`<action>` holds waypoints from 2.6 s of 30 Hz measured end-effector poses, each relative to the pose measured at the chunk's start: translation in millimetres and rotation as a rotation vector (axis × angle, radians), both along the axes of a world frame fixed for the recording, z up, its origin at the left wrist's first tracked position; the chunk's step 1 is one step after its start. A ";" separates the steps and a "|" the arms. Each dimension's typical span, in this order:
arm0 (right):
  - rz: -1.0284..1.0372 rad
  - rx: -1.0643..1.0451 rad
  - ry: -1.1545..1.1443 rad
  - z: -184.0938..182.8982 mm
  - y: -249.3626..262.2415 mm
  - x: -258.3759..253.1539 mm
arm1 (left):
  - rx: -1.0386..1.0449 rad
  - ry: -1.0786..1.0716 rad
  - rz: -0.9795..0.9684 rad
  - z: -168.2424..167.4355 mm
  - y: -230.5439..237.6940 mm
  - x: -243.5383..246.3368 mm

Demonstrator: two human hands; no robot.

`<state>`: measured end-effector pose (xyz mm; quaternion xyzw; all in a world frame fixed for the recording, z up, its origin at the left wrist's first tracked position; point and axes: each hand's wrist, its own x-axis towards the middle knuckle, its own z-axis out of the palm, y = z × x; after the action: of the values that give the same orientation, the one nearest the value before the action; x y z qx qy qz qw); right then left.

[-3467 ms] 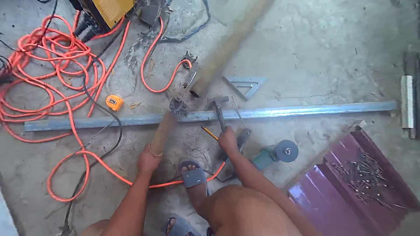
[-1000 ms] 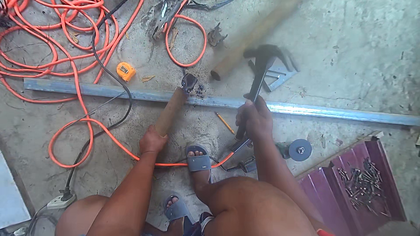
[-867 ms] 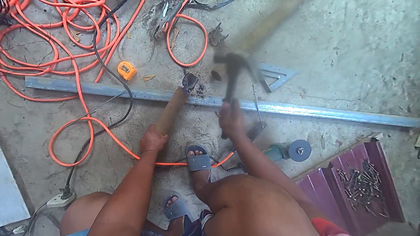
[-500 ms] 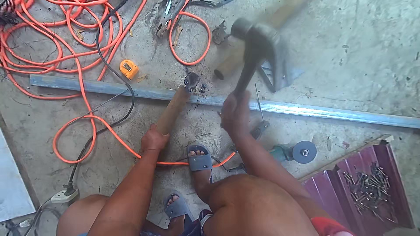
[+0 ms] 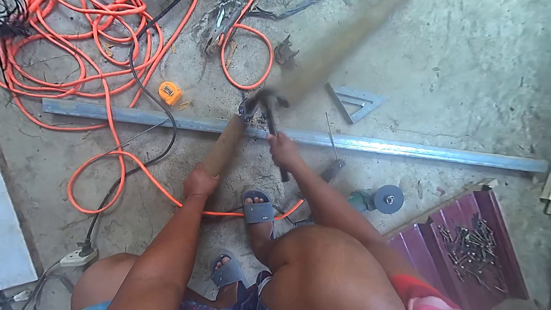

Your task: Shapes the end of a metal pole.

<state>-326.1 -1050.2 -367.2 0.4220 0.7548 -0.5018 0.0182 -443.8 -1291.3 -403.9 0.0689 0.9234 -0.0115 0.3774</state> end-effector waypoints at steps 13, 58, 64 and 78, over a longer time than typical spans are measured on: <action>-0.181 0.088 0.566 93.9 33.2 -1.5 | -0.004 0.011 -0.004 -2.1 2.9 -1.6; -0.290 -0.193 0.216 24.9 4.8 -13.1 | -0.024 0.015 0.026 -6.7 3.2 8.1; -0.189 -0.238 0.258 104.5 53.7 -20.9 | -0.056 -0.010 0.017 -1.9 6.5 1.0; -0.387 -0.526 0.073 59.1 23.9 -12.2 | -0.073 0.026 -0.015 -2.7 2.6 4.2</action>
<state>-338.3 -1026.3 -308.1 0.5203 0.5052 -0.6885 0.0037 -439.6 -1288.7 -406.7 0.0618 0.9266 -0.0490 0.3677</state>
